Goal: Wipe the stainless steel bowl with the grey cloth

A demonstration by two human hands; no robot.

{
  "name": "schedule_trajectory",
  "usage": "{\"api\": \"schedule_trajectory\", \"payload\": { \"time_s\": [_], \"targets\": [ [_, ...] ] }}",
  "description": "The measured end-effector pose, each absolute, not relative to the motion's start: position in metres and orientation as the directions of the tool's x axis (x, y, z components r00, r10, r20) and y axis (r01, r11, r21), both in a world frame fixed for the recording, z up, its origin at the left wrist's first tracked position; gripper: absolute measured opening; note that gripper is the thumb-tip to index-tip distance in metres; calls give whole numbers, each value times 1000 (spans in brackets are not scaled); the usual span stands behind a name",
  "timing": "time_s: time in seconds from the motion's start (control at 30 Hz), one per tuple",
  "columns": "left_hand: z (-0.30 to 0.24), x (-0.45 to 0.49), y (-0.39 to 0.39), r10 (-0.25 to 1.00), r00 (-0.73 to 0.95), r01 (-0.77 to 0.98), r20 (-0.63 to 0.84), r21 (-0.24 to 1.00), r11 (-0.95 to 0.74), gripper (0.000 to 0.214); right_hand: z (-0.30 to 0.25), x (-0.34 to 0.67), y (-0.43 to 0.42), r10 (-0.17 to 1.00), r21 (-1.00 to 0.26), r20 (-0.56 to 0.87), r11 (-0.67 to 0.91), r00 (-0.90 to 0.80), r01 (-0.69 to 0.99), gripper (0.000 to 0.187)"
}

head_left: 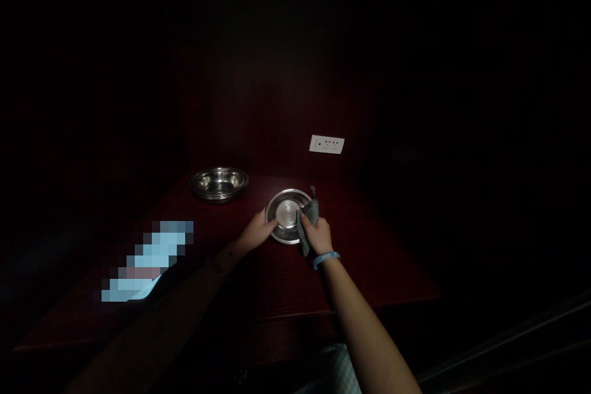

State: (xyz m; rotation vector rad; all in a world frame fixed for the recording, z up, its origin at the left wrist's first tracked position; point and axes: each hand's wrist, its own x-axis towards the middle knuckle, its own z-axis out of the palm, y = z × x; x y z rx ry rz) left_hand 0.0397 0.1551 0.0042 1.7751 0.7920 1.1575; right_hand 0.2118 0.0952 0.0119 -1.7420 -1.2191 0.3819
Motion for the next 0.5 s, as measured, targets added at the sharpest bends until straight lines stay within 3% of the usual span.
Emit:
{"api": "schedule_trajectory", "payload": {
  "time_s": [0.27, 0.5],
  "targets": [
    [4, 41, 154, 825, 385, 34, 414, 887, -461, 42, 12, 212, 96, 854, -836, 236, -64, 463, 545, 39],
    [-4, 48, 153, 851, 376, -59, 368, 926, -374, 47, 10, 214, 98, 857, -878, 227, -26, 462, 478, 41]
  ]
}}
